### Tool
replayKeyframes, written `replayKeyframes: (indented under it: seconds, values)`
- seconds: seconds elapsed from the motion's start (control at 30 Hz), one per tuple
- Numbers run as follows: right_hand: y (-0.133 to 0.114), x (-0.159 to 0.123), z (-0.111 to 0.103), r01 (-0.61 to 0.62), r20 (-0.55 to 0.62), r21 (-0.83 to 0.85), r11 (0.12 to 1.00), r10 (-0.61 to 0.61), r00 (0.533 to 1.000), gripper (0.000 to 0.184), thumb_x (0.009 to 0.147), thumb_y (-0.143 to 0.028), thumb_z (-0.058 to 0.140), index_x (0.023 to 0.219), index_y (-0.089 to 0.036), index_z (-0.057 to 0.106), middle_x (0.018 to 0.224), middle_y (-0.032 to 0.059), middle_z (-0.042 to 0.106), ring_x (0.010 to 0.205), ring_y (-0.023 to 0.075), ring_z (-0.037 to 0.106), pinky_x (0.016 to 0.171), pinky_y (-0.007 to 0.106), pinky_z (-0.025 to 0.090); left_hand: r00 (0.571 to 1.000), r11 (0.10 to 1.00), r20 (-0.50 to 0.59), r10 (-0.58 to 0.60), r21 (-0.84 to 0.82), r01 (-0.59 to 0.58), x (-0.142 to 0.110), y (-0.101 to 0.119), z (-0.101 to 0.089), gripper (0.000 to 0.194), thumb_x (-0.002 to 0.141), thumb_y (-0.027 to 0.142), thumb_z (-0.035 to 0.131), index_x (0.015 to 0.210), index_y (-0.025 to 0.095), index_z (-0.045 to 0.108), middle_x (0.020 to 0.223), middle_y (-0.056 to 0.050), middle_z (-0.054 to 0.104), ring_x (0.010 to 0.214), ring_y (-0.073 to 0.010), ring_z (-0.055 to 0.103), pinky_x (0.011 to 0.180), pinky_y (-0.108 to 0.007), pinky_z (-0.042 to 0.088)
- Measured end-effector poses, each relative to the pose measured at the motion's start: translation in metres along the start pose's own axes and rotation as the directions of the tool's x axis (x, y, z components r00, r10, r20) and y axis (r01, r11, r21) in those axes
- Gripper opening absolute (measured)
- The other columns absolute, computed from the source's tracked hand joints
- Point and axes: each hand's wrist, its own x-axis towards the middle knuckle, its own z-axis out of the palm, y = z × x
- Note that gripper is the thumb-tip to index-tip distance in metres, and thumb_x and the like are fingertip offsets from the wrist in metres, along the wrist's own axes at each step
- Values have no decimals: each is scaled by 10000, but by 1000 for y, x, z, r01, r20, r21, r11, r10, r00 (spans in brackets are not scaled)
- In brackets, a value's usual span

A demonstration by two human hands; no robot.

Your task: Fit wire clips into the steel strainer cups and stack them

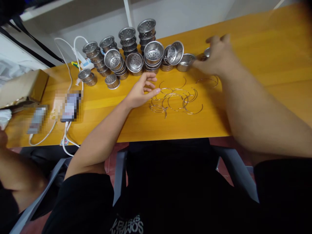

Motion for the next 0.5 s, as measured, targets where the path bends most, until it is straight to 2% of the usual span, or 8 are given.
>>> replayKeyframes:
  seconds: [0.07, 0.13, 0.23, 0.3, 0.4, 0.5]
  values:
    - [-2, -2, -14, -86, -71, -171, 981, 75, 995, 850, 1113, -121, 1004, 1873, -23, 636, 1935, 370, 475, 1855, 494, 532, 1583, 546, 385, 1000, 1000, -2, -12, 8, 12, 0, 1, 0, 686, 1138, 351, 936, 1758, 315, 645, 1688, -157, 692, 1321, -261, 802, 1149, -464, 759]
    - [-4, -3, -23, -164, -95, -240, 957, 145, 985, 804, 1187, -164, 962, 1899, -22, 617, 1985, 381, 428, 1899, 479, 471, 1589, 551, 366, 1000, 1000, -3, -26, 16, 26, 0, 0, 0, 696, 1132, 368, 946, 1759, 315, 647, 1688, -158, 700, 1316, -260, 797, 1154, -465, 762]
    - [-1, -1, -24, -245, -19, -237, 940, 247, 969, 932, 1218, -282, 1012, 1968, 6, 538, 2030, 418, 387, 1942, 506, 422, 1596, 591, 351, 1000, 1000, -10, -23, 7, 23, 1, -1, 0, 689, 1113, 359, 949, 1738, 319, 660, 1656, -144, 717, 1291, -252, 795, 1137, -462, 765]
    - [4, 2, -19, -277, 15, -237, 931, 289, 957, 1003, 1180, -257, 1062, 1977, 24, 522, 2015, 413, 450, 1925, 495, 480, 1580, 570, 397, 1000, 1000, -20, -18, 7, 19, 2, -1, 0, 683, 1102, 335, 942, 1728, 323, 668, 1634, -135, 728, 1278, -246, 801, 1124, -457, 765]
    - [9, 5, -13, -278, 9, -203, 939, 286, 958, 967, 1147, -204, 1059, 1947, 2, 557, 1996, 368, 513, 1854, 446, 584, 1531, 510, 465, 999, 999, -30, -29, 32, 30, 0, 4, 1, 703, 1094, 328, 936, 1739, 308, 656, 1653, -142, 740, 1284, -241, 804, 1127, -435, 762]
    - [6, 3, -17, -163, -84, -95, 982, 155, 984, 810, 1213, -256, 929, 1907, -43, 571, 2005, 358, 475, 1825, 396, 565, 1531, 456, 417, 998, 998, -27, -49, 37, 50, -2, 12, 1, 720, 1085, 345, 940, 1737, 291, 639, 1708, -152, 733, 1315, -236, 798, 1143, -404, 756]
